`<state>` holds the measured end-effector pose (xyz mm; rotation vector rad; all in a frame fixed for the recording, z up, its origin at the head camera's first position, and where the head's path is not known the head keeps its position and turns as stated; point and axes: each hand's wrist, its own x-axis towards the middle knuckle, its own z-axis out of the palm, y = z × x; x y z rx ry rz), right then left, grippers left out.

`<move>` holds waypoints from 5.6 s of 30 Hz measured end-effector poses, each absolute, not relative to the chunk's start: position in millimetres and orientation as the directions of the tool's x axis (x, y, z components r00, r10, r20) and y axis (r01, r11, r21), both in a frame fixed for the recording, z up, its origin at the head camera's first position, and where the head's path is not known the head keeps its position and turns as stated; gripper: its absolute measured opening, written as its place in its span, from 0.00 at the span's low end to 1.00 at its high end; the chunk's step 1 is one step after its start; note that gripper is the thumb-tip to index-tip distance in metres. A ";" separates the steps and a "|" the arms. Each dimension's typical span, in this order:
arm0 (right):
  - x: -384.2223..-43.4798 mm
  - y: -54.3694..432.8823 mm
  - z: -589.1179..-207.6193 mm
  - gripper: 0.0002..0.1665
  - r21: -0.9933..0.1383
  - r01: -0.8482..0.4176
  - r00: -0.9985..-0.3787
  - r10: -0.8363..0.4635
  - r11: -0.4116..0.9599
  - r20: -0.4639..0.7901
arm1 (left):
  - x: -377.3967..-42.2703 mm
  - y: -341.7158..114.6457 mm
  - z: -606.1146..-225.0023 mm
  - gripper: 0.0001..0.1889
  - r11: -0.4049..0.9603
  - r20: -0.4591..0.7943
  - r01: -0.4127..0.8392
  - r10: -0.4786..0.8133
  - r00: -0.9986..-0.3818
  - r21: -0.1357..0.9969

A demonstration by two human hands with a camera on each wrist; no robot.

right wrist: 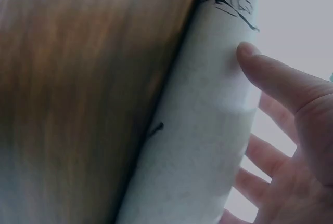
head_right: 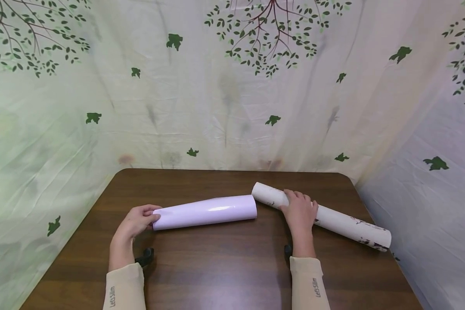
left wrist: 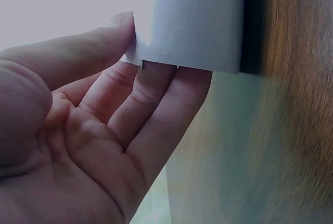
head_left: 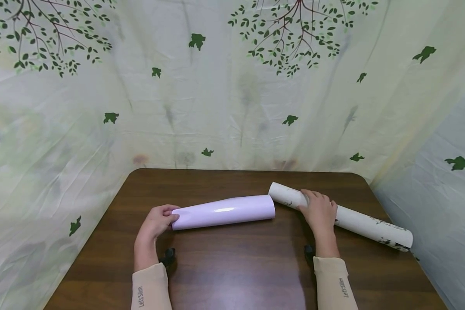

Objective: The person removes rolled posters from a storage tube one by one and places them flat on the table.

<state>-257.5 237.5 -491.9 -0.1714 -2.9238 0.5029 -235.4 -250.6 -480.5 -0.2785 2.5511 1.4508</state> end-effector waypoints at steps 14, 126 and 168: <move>-230.9 290.9 -475.4 0.41 -0.363 0.124 -0.983 0.164 0.924 0.082 | -235.0 -252.2 -478.9 0.19 0.520 -0.282 -0.282 -0.080 -0.956 0.807; -304.6 266.1 -478.8 0.34 -0.252 0.060 -0.994 0.079 0.966 0.069 | -252.4 -181.5 -491.2 0.12 0.599 -0.107 -0.096 -0.017 -0.994 0.795; -327.5 234.4 -479.7 0.32 -0.373 -0.109 -0.994 -0.089 0.921 0.070 | -249.6 -177.7 -492.6 0.13 0.590 -0.126 -0.122 -0.034 -0.991 0.798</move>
